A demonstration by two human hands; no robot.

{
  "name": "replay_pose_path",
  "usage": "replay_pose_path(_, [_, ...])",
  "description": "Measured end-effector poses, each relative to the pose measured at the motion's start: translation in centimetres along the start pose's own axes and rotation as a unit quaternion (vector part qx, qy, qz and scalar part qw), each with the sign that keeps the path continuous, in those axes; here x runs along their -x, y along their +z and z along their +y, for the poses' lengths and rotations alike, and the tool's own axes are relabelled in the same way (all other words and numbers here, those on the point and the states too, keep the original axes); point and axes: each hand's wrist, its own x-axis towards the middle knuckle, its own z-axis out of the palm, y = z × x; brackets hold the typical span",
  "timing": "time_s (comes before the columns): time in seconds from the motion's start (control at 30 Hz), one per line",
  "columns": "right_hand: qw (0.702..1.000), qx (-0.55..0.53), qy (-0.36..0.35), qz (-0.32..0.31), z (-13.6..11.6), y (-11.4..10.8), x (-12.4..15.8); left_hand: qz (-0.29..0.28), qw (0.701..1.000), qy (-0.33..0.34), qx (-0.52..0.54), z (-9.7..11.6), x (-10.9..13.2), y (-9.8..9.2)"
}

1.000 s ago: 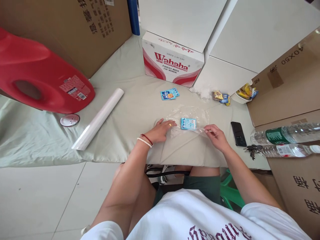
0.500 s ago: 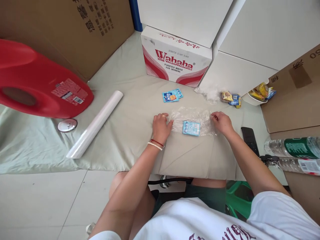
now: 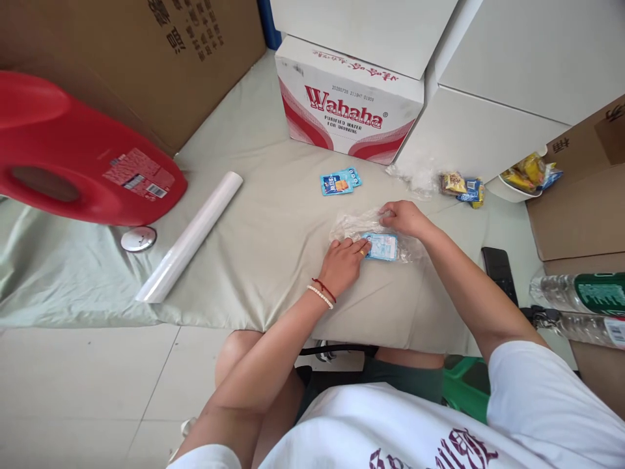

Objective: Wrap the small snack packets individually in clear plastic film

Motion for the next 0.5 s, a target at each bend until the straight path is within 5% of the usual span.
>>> replay_pose_path(0.17, [0.980, 0.046, -0.192, -0.033, -1.0, 1.0, 5.5, -0.006, 0.999, -0.017, 0.038, -0.7, -0.6, 0.2])
replay_pose_path(0.27, [0.966, 0.123, -0.223, -0.039, -1.1, 3.2, 8.5, 0.005, 0.987, -0.070, 0.143, -1.8, -1.0, -0.2])
replay_pose_path(0.4, [0.974, 0.091, -0.206, 0.003, -0.9, 5.7, 10.3, 0.139, 0.912, -0.273, 0.274, -4.0, -1.6, -1.2])
replay_pose_path(0.5, [0.977, 0.061, -0.204, 0.011, -1.0, 6.6, 10.5, 0.210, 0.890, -0.329, 0.237, -4.2, -1.7, -1.9])
